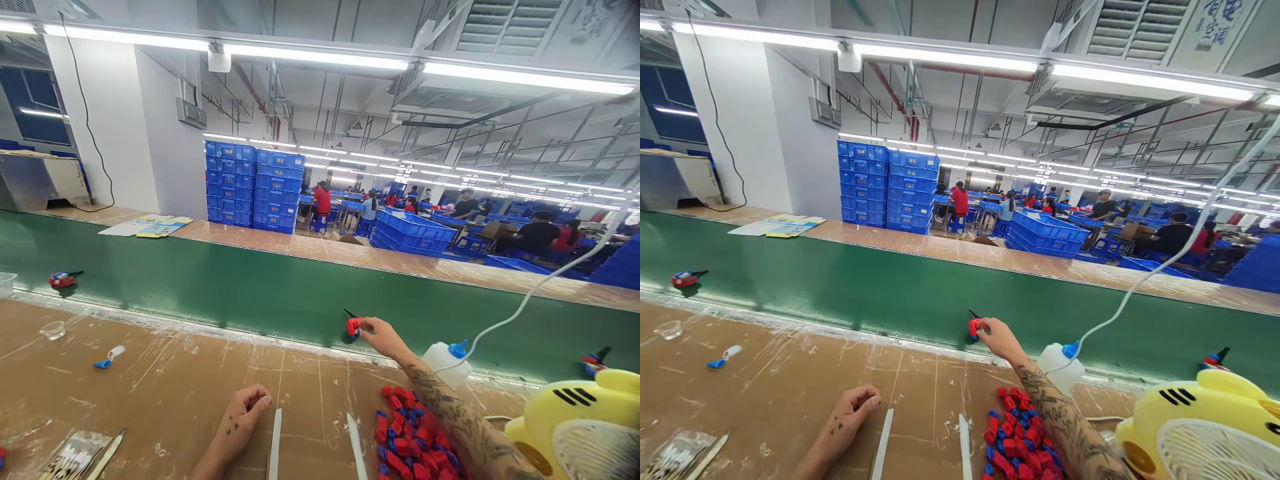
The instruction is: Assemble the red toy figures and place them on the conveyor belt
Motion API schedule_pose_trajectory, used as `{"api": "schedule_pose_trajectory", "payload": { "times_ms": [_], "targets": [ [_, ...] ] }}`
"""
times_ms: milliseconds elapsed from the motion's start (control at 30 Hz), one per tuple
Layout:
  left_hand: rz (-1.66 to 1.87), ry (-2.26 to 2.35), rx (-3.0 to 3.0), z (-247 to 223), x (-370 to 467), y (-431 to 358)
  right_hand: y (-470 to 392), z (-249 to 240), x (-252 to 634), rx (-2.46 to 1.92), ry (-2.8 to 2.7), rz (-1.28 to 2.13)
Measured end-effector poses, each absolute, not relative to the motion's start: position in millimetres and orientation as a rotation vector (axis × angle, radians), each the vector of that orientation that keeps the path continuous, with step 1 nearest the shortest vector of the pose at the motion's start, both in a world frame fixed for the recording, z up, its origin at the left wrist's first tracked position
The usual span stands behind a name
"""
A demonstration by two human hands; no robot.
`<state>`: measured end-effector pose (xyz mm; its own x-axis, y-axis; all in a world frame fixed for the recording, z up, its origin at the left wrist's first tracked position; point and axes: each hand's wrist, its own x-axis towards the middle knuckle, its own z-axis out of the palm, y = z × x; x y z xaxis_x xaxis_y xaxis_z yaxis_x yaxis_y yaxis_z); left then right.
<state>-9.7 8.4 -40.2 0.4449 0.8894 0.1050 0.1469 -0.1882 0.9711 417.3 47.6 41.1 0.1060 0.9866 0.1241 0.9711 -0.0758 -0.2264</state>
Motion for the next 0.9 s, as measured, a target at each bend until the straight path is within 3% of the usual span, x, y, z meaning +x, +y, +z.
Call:
{"api": "schedule_pose_trajectory", "payload": {
  "times_ms": [400,633,900],
  "targets": [
    [0.856,0.945,1.550,-44,-7,7,-46,33,402,-2.440,-2.250,0.261],
    [0.874,0.947,1.570,-43,-12,7,-60,39,389,-1.992,-2.132,0.344],
    [0.863,0.954,1.661,-33,-13,0,-165,42,302,-1.443,-1.763,0.934]
  ]
}}
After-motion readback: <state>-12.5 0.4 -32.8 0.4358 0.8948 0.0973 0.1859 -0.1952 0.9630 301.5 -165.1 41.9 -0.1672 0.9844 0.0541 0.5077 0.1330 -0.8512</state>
